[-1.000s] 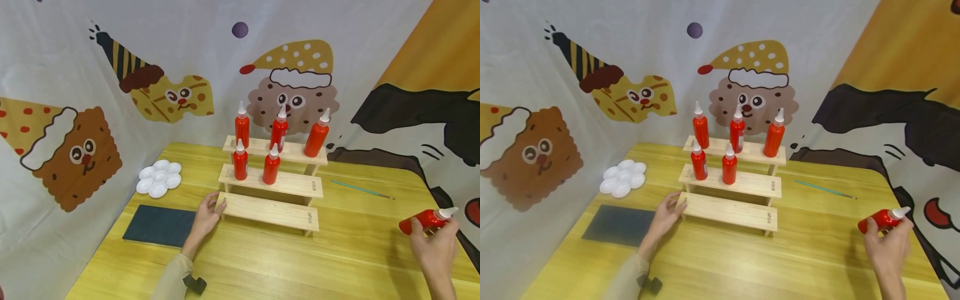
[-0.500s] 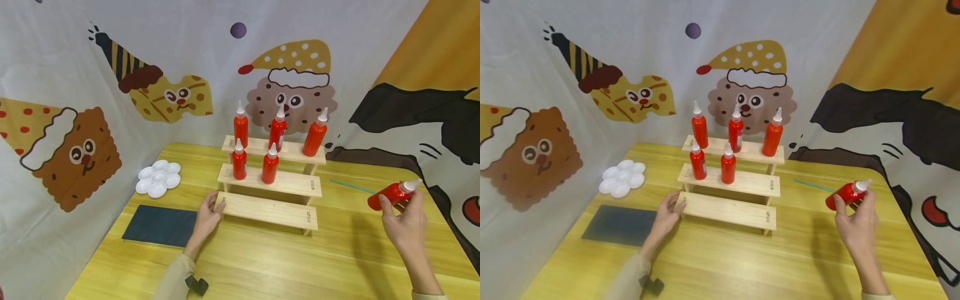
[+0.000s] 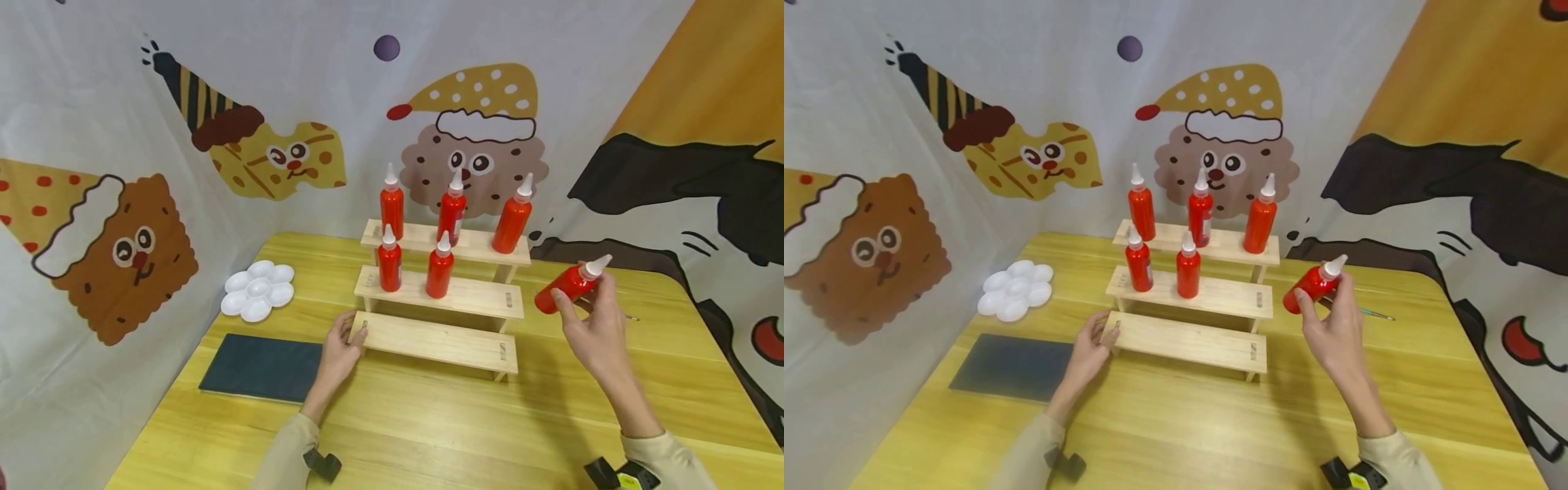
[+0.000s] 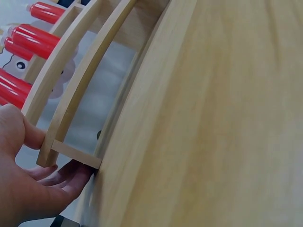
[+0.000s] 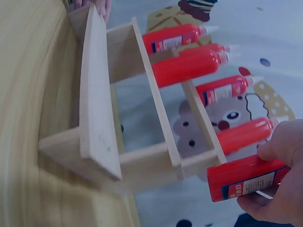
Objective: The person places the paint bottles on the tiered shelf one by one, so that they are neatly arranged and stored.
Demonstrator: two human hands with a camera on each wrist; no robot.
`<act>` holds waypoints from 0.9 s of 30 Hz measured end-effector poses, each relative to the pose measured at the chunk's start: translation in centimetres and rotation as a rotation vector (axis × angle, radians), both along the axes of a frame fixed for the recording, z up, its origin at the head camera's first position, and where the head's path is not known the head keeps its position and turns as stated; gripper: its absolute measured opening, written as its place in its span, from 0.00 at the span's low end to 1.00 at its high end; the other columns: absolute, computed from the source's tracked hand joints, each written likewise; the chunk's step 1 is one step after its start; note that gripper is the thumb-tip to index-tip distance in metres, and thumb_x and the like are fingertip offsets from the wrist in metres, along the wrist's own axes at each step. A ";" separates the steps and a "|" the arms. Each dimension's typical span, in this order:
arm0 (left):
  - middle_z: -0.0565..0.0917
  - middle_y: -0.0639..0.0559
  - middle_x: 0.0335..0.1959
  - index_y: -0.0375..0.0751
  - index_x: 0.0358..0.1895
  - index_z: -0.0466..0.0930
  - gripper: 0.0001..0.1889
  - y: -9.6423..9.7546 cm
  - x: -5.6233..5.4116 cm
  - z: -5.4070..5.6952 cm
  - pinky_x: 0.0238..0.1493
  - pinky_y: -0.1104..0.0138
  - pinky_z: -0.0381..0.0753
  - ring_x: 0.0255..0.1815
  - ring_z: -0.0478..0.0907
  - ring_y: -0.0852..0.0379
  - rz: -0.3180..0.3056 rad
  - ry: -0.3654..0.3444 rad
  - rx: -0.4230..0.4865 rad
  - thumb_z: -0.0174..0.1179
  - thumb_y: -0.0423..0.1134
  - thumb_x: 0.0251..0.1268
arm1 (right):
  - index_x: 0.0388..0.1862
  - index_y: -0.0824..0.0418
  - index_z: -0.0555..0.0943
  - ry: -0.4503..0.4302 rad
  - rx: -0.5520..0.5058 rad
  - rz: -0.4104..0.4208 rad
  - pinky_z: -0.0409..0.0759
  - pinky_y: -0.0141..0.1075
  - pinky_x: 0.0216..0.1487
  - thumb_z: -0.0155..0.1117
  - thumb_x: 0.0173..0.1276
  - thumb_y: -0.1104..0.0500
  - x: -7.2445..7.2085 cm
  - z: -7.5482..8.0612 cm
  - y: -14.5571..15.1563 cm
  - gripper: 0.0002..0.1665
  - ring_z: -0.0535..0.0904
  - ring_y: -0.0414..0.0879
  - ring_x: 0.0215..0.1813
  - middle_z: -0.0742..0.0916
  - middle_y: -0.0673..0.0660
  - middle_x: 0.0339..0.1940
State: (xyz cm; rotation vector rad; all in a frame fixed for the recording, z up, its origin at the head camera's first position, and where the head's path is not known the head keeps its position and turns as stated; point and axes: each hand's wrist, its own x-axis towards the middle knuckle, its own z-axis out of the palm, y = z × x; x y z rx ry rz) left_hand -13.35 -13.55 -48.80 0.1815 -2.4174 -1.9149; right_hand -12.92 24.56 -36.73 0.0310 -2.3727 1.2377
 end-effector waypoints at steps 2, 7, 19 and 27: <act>0.82 0.32 0.56 0.33 0.71 0.68 0.25 0.0 0.0 0.0 0.31 0.69 0.80 0.46 0.84 0.47 0.003 0.001 -0.002 0.58 0.32 0.74 | 0.75 0.65 0.62 0.001 0.016 0.033 0.72 0.12 0.52 0.65 0.72 0.67 -0.4 0.1 -0.6 0.36 0.79 0.34 0.54 0.80 0.66 0.62; 0.82 0.31 0.56 0.32 0.70 0.68 0.25 0.2 0.0 0.1 0.31 0.69 0.81 0.47 0.85 0.44 0.000 0.011 0.003 0.59 0.32 0.74 | 0.71 0.67 0.63 -0.003 0.053 0.103 0.71 0.14 0.51 0.64 0.72 0.65 -1.3 0.2 -2.0 0.33 0.81 0.62 0.57 0.81 0.68 0.61; 0.82 0.32 0.56 0.33 0.71 0.68 0.25 0.5 0.0 0.1 0.40 0.65 0.83 0.51 0.85 0.42 -0.022 0.001 -0.020 0.60 0.34 0.74 | 0.71 0.68 0.63 -0.019 0.061 0.186 0.82 0.59 0.55 0.65 0.71 0.66 -2.6 -0.8 -4.6 0.33 0.82 0.67 0.56 0.81 0.70 0.61; 0.79 0.28 0.60 0.31 0.72 0.66 0.27 -0.2 -0.3 0.3 0.48 0.57 0.85 0.59 0.82 0.35 -0.096 -0.022 -0.010 0.60 0.35 0.74 | 0.71 0.68 0.64 0.016 0.074 0.206 0.82 0.61 0.52 0.66 0.72 0.64 -2.9 -1.2 -5.0 0.33 0.83 0.67 0.53 0.82 0.70 0.59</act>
